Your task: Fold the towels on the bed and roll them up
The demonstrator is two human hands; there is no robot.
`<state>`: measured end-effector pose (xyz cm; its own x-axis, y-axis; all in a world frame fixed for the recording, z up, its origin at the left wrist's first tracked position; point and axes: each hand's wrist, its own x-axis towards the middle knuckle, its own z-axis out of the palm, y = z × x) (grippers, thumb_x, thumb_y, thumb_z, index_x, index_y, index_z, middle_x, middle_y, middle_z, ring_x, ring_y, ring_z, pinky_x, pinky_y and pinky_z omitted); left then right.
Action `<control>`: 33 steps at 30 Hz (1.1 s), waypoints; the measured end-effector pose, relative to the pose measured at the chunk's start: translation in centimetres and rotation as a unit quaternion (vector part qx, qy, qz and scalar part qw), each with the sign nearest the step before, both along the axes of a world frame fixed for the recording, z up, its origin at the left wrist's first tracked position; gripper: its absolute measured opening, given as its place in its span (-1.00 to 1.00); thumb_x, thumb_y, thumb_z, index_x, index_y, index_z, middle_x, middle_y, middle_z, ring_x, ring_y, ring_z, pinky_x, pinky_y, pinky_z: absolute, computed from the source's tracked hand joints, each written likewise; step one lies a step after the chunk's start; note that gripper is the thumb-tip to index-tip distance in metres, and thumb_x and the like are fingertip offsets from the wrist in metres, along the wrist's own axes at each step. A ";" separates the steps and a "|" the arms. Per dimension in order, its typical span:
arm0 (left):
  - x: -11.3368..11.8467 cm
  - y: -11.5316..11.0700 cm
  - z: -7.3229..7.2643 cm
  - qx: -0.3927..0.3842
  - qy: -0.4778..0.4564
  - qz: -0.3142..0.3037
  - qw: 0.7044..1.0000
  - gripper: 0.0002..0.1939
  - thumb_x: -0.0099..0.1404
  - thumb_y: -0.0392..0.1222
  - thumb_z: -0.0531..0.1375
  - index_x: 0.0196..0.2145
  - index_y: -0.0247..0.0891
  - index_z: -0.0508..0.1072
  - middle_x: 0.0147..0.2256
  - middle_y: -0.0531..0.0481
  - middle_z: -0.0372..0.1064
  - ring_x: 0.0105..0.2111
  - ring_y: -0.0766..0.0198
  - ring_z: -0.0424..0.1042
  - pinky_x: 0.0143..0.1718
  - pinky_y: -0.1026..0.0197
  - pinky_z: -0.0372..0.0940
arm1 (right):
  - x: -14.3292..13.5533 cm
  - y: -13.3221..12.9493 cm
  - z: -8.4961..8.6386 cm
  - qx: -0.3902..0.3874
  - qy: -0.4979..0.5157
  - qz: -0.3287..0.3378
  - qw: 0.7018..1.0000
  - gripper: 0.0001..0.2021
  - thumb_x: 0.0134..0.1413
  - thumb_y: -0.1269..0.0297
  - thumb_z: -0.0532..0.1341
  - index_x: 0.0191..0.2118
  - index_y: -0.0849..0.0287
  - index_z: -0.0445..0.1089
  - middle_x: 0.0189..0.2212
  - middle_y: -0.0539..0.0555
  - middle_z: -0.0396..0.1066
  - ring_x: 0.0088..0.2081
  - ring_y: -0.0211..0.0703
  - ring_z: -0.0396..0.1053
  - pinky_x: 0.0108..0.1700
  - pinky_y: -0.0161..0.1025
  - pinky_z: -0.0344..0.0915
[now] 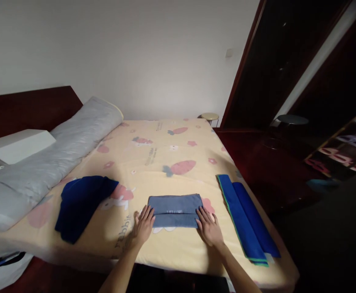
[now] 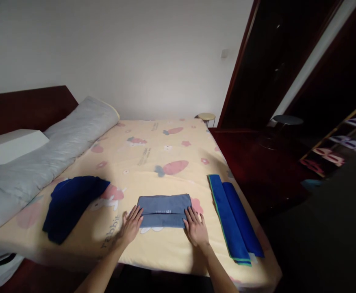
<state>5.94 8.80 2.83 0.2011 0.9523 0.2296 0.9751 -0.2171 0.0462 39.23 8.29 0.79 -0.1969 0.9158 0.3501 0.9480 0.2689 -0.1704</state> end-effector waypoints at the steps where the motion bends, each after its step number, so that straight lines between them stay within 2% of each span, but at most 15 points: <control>1: 0.8 -0.1 -0.1 0.014 0.005 0.003 1.000 -0.53 0.43 -0.24 -0.12 0.23 -0.11 0.25 0.28 -0.09 0.17 0.30 0.06 0.10 0.25 -0.25 -0.01 | -0.8 -0.1 -0.1 0.016 0.001 -0.010 1.000 -0.54 0.35 0.17 -0.10 0.25 0.15 0.23 0.25 0.18 0.20 0.27 0.04 0.14 0.23 0.09 0.00; 3: 3.7 -0.6 -0.1 0.039 0.003 -0.038 0.999 -0.47 0.40 -0.33 -0.12 0.28 -0.14 0.18 0.29 -0.08 0.13 0.31 0.11 0.07 0.27 -0.17 0.01 | -3.6 -0.5 0.1 0.038 0.002 0.021 0.999 -0.54 0.33 0.25 -0.09 0.26 0.17 0.20 0.28 0.18 0.16 0.29 0.01 0.10 0.24 0.05 -0.01; 5: 6.6 -1.2 -0.1 0.055 -0.003 -0.117 0.992 -0.44 0.39 -0.36 -0.11 0.31 -0.18 0.09 0.30 -0.05 0.13 0.31 0.21 0.07 0.27 -0.02 0.05 | -6.4 -0.9 0.5 0.038 0.005 0.097 0.995 -0.53 0.28 0.31 -0.03 0.28 0.19 0.17 0.26 0.18 0.18 0.30 -0.05 0.10 0.24 -0.03 0.01; 7: 7.8 -2.1 0.0 0.057 0.000 -0.175 0.983 -0.43 0.40 -0.31 -0.09 0.34 -0.21 0.01 0.31 -0.02 0.11 0.31 0.27 0.06 0.27 0.08 0.07 | -7.2 -1.5 0.7 0.022 0.005 0.156 0.987 -0.48 0.22 0.38 0.00 0.30 0.19 0.13 0.25 0.17 0.22 0.29 -0.09 0.12 0.22 -0.08 0.05; 9: 6.6 -2.9 0.2 0.046 0.018 -0.201 0.978 -0.40 0.40 -0.30 -0.08 0.36 -0.21 -0.08 0.34 0.03 0.03 0.32 0.29 0.02 0.28 0.12 0.05 | -5.7 -2.1 0.4 0.010 0.000 0.172 0.985 -0.44 0.20 0.44 -0.02 0.33 0.16 0.07 0.26 0.15 0.20 0.29 -0.13 0.11 0.22 -0.11 0.05; 11: 3.9 -3.5 0.2 0.032 0.039 -0.210 0.976 -0.36 0.38 -0.34 -0.07 0.37 -0.16 -0.13 0.35 0.07 -0.02 0.33 0.30 0.00 0.28 0.12 0.04 | -2.9 -2.6 -0.4 0.014 -0.007 0.156 0.988 -0.44 0.24 0.43 -0.05 0.34 0.11 0.03 0.27 0.12 0.19 0.29 -0.15 0.11 0.21 -0.12 0.05; 13: 1.2 -3.7 0.0 0.023 0.053 -0.211 0.976 -0.32 0.34 -0.38 -0.06 0.37 -0.11 -0.13 0.35 0.09 -0.01 0.32 0.30 0.01 0.28 0.11 0.04 | -0.4 -3.1 -1.3 0.026 -0.005 0.111 0.993 -0.47 0.27 0.36 -0.04 0.34 0.08 0.03 0.26 0.12 0.20 0.28 -0.12 0.14 0.21 -0.09 0.05; 15: -0.1 -3.4 -0.4 0.018 0.055 -0.194 0.979 -0.31 0.31 -0.42 -0.05 0.35 -0.08 -0.05 0.33 0.08 0.06 0.30 0.29 0.08 0.26 0.10 0.06 | 0.6 -3.0 -1.6 0.023 0.002 0.059 0.998 -0.50 0.27 0.34 -0.03 0.31 0.07 0.10 0.24 0.14 0.24 0.24 -0.08 0.19 0.19 -0.04 0.05; 17: 0.3 -2.6 -0.6 0.005 0.046 -0.157 0.986 -0.33 0.29 -0.47 -0.06 0.31 -0.07 0.08 0.28 0.05 0.18 0.25 0.27 0.17 0.23 0.08 0.10 | 0.1 -2.5 -1.1 -0.016 0.013 0.014 1.000 -0.51 0.23 0.40 -0.05 0.25 0.09 0.20 0.21 0.16 0.28 0.21 -0.04 0.22 0.16 -0.01 0.05; 21: 3.0 -0.8 0.2 -0.046 0.027 -0.079 0.995 -0.50 0.32 -0.43 -0.05 0.14 -0.13 0.34 0.08 -0.07 0.42 0.11 0.17 0.34 0.19 0.00 0.13 | -2.2 -1.0 2.0 -0.113 0.031 -0.035 0.992 -0.58 0.14 0.46 -0.04 0.06 0.16 0.37 0.05 0.19 0.43 0.11 0.01 0.31 0.15 0.02 0.03; 24: 3.7 -0.8 1.0 -0.061 0.027 -0.077 0.995 -0.62 0.31 -0.37 0.00 0.01 -0.21 0.44 -0.08 -0.09 0.50 0.01 0.15 0.40 0.18 -0.01 0.15 | -2.5 -0.9 3.6 -0.139 0.024 -0.025 0.990 -0.71 0.12 0.40 0.01 -0.13 0.15 0.43 -0.20 0.13 0.52 -0.09 -0.03 0.42 0.04 -0.07 0.13; 27: 3.3 -1.5 1.1 -0.079 0.032 -0.086 0.993 -0.64 0.27 -0.35 0.05 0.00 -0.25 0.44 -0.11 -0.12 0.52 -0.03 0.14 0.43 0.14 0.01 0.18 | -1.9 -1.4 3.8 -0.167 0.015 -0.026 0.985 -0.71 0.08 0.42 0.03 -0.13 0.16 0.41 -0.33 0.07 0.53 -0.25 -0.08 0.45 -0.12 -0.16 0.20; 29: 3.1 -1.7 1.2 -0.083 0.036 -0.087 0.992 -0.64 0.27 -0.34 0.04 -0.02 -0.27 0.45 -0.13 -0.14 0.52 -0.06 0.12 0.44 0.12 -0.01 0.20 | -1.7 -1.8 4.1 -0.167 0.008 -0.036 0.985 -0.68 0.05 0.42 0.05 -0.09 0.17 0.40 -0.25 0.12 0.52 -0.16 -0.02 0.44 -0.07 -0.12 0.19; 31: 3.3 -1.6 1.3 -0.076 0.037 -0.083 0.993 -0.63 0.29 -0.33 0.01 0.00 -0.28 0.44 -0.13 -0.17 0.51 -0.04 0.08 0.43 0.12 -0.06 0.19 | -1.9 -2.2 4.6 -0.152 0.002 -0.051 0.987 -0.64 0.02 0.45 0.05 -0.05 0.21 0.39 -0.08 0.22 0.47 0.01 0.09 0.36 0.07 0.00 0.12; 33: 3.9 -1.5 1.3 -0.063 0.036 -0.086 0.994 -0.56 0.31 -0.33 -0.04 0.10 -0.27 0.37 -0.01 -0.19 0.46 0.06 0.05 0.36 0.16 -0.10 0.14 | -3.1 -2.8 5.0 -0.125 0.002 -0.057 0.991 -0.58 0.04 0.49 0.00 0.02 0.23 0.37 0.06 0.27 0.38 0.12 0.13 0.26 0.16 0.08 0.03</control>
<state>9.85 7.27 4.15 0.3743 0.9229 0.0906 0.9261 -0.3771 0.0146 36.10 5.51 5.75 -0.0860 0.9901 0.1106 0.9689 0.1090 -0.2220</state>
